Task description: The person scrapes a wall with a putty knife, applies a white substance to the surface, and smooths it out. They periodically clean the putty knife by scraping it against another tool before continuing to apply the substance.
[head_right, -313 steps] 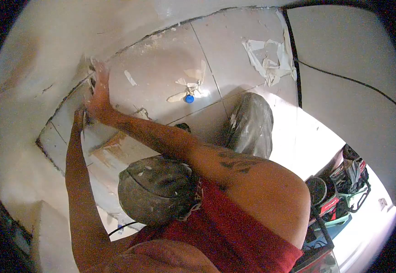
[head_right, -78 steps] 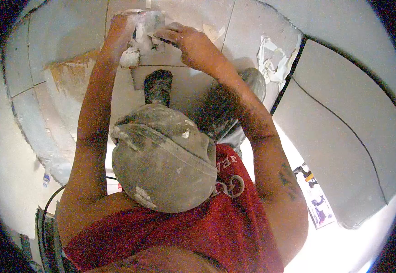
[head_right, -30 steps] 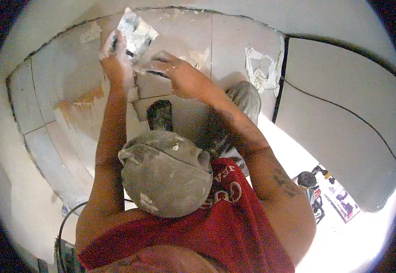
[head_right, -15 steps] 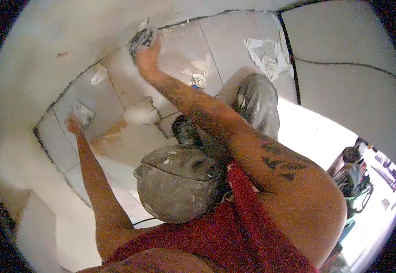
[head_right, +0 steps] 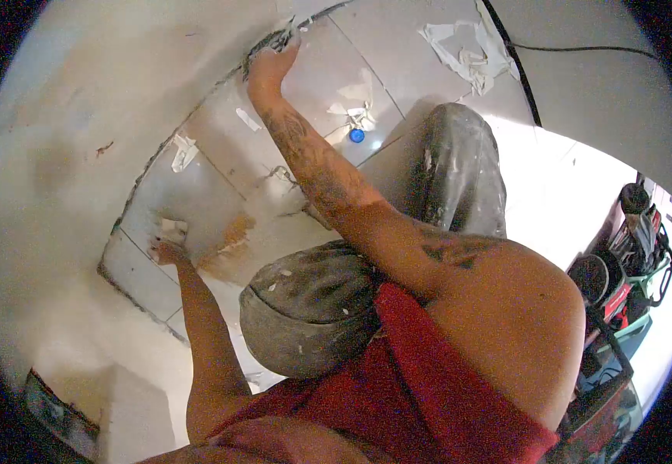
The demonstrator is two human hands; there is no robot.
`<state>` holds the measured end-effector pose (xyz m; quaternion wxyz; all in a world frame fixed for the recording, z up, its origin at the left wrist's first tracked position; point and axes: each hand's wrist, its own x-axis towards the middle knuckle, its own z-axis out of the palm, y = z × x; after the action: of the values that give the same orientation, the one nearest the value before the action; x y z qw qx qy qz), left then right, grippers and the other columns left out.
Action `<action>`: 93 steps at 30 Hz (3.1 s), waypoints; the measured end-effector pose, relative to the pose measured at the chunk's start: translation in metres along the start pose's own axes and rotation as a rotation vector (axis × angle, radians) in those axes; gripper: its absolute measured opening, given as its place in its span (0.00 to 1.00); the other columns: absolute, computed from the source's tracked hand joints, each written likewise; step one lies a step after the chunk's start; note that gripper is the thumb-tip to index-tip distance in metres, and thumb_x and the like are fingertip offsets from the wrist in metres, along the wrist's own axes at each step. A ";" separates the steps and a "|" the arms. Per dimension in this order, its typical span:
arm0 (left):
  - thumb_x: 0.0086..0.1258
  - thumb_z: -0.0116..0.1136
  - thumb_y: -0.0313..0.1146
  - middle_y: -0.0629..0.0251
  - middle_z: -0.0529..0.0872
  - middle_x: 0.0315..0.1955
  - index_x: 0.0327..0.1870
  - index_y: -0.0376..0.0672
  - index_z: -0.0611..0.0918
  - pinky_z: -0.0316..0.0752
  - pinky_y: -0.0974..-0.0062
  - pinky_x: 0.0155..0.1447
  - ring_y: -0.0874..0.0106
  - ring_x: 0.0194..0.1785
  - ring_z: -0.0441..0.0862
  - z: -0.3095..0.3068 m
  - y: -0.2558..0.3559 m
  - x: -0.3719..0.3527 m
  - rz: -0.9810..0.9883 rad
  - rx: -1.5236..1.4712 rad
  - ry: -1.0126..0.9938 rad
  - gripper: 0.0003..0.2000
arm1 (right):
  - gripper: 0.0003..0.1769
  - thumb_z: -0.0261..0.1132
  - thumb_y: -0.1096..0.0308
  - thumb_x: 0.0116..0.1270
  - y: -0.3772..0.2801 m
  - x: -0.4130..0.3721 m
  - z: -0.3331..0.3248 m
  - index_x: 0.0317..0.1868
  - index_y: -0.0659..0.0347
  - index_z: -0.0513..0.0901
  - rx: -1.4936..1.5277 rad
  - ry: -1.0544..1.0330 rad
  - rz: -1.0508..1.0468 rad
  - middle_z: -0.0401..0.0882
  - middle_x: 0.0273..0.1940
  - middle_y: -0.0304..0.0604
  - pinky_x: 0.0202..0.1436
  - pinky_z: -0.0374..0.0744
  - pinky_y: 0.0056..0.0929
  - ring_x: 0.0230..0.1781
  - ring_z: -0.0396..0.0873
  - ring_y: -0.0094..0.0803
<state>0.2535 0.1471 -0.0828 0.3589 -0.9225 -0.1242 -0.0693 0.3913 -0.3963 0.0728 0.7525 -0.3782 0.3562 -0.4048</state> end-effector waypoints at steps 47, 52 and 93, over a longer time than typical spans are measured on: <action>0.64 0.51 0.39 0.66 0.81 0.37 0.40 0.46 0.79 0.69 0.61 0.38 0.67 0.37 0.80 -0.006 0.008 0.000 -0.114 -0.085 -0.086 0.10 | 0.31 0.49 0.84 0.55 0.019 0.013 0.000 0.61 0.63 0.57 -0.073 -0.087 -0.004 0.64 0.45 0.42 0.48 0.69 0.28 0.43 0.65 0.30; 0.61 0.54 0.37 0.71 0.83 0.21 0.41 0.51 0.80 0.67 0.61 0.38 0.66 0.31 0.81 0.000 0.010 -0.004 -0.126 -0.083 -0.156 0.09 | 0.30 0.51 0.83 0.50 0.002 -0.006 0.024 0.57 0.73 0.58 -0.598 0.052 -0.386 0.61 0.51 0.52 0.59 0.61 0.35 0.50 0.62 0.40; 0.64 0.53 0.44 0.57 0.80 0.28 0.33 0.36 0.78 0.71 0.62 0.34 0.60 0.32 0.78 0.034 -0.006 -0.002 -0.258 -0.541 0.238 0.16 | 0.40 0.51 0.79 0.47 0.011 -0.011 -0.017 0.63 0.76 0.48 -0.694 -0.187 -0.527 0.51 0.60 0.61 0.69 0.42 0.43 0.64 0.49 0.51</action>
<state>0.2511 0.1736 -0.1043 0.1012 -0.9465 -0.1743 -0.2521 0.3764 -0.3866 0.0580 0.4810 -0.7213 0.2928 -0.4033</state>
